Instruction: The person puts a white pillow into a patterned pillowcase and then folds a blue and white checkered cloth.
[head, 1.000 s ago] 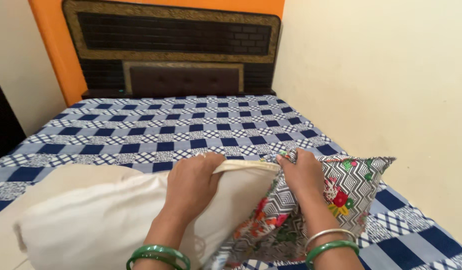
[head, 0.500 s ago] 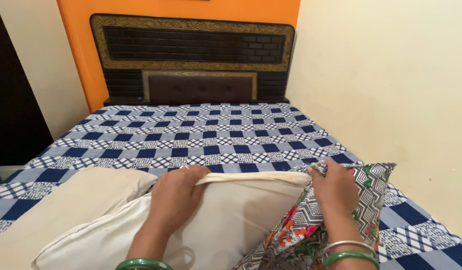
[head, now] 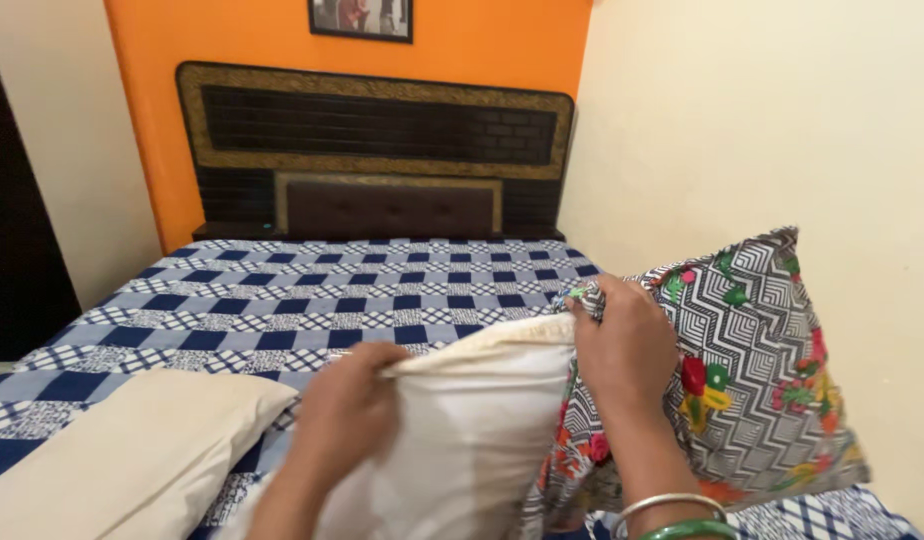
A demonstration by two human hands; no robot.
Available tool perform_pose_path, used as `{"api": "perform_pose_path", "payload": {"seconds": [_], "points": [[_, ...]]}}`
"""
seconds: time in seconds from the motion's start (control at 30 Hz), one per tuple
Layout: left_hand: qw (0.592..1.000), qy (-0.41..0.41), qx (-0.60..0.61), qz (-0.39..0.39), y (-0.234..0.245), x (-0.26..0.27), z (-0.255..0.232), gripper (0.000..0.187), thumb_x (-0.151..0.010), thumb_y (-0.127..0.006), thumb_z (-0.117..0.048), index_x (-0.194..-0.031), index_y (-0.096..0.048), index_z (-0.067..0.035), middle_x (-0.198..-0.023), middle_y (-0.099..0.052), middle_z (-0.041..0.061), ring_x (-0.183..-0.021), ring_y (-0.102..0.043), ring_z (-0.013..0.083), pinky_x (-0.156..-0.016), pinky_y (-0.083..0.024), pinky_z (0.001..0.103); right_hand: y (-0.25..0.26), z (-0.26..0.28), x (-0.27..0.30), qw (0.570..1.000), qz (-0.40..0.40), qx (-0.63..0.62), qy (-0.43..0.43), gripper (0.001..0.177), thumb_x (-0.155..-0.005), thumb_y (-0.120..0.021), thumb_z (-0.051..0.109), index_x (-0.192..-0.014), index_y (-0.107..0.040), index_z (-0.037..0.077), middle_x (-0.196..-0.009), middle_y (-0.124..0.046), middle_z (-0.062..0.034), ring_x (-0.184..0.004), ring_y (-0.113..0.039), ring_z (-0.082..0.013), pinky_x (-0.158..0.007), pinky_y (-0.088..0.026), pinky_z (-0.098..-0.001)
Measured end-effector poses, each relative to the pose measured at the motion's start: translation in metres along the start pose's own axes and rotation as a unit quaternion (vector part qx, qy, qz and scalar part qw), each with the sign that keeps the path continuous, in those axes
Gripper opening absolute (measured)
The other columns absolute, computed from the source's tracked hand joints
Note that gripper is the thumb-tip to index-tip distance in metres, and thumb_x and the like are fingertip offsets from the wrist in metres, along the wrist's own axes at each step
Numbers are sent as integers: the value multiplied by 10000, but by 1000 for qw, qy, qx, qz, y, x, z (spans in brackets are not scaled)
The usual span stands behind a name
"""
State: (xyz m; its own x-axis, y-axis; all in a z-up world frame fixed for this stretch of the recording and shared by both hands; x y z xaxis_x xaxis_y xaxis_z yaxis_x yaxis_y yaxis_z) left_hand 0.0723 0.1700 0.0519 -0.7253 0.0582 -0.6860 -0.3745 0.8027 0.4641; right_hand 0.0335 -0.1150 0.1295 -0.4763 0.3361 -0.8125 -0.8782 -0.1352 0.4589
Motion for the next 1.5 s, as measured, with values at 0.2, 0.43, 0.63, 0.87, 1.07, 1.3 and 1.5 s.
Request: {"api": "perform_pose_path", "payload": {"seconds": [0.2,0.43,0.63,0.87,1.07,1.3,1.5], "points": [[987,-48,-5,154,-74,2,-67,676,-740,-825,-259,-1346,-547,-147,-1236,-586,120,-1113,-606,343,-917,-476,462,-12,21,13,998,59,-21,15,250,-786,-798,235,-1022,-755,163,-1030,-727,-74,-922,-692,-362,-764,-544,-476],[991,-136,-1,-11,-83,4,-104,812,-580,-932,-356,-1250,-572,-71,-1194,-595,139,-1082,-593,370,-769,-454,525,-8,13,15,995,66,-70,7,191,-772,-797,205,-954,-764,156,-964,-726,-74,-879,-692,-350,-732,-535,-463],[992,-115,-38,33,-107,-6,-94,707,-667,-902,-449,-1150,-559,-63,-1055,-650,117,-977,-634,325,-748,-464,473,-10,17,13,987,73,-140,31,172,-754,-801,176,-922,-772,160,-935,-736,-63,-856,-710,-326,-726,-545,-426],[997,-33,-17,63,-106,-27,-73,368,-845,-779,-390,-990,-634,-85,-834,-724,159,-852,-705,361,-719,-519,503,-3,37,16,972,86,-200,92,379,-716,-803,130,-1086,-749,195,-1050,-726,-37,-982,-701,-293,-803,-536,-386],[997,43,-14,59,-93,-32,-66,354,-869,-741,-369,-1086,-619,-117,-871,-721,166,-878,-680,402,-720,-504,531,3,37,21,966,-13,-246,74,653,-660,-846,161,-1249,-573,94,-1164,-591,-113,-1052,-649,-272,-867,-528,-396],[998,30,51,20,-73,-28,-62,373,-830,-766,-345,-1040,-603,-83,-890,-722,173,-840,-690,413,-683,-505,528,-2,31,53,955,-90,-262,103,531,-752,-791,174,-1209,-553,42,-1135,-588,-135,-1037,-633,-304,-864,-519,-395],[996,46,70,11,-56,-32,-63,319,-851,-752,-318,-1027,-640,-77,-881,-751,148,-845,-710,384,-697,-518,494,-21,21,71,959,-65,-266,73,512,-763,-746,223,-1187,-539,26,-1074,-579,-173,-991,-630,-361,-808,-514,-434]]}}
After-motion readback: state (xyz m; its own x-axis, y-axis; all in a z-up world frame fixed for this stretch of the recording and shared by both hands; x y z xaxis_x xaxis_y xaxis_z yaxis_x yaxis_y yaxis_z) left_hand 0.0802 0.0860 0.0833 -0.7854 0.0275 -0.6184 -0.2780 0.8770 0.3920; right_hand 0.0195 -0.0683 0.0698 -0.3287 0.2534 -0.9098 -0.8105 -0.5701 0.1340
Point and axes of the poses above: each hand's wrist, its own x-axis away from the middle knuckle, its own y-axis out of the back of the hand, z = x × y, the point moved 9 cm from there along -x, towards the middle knuckle
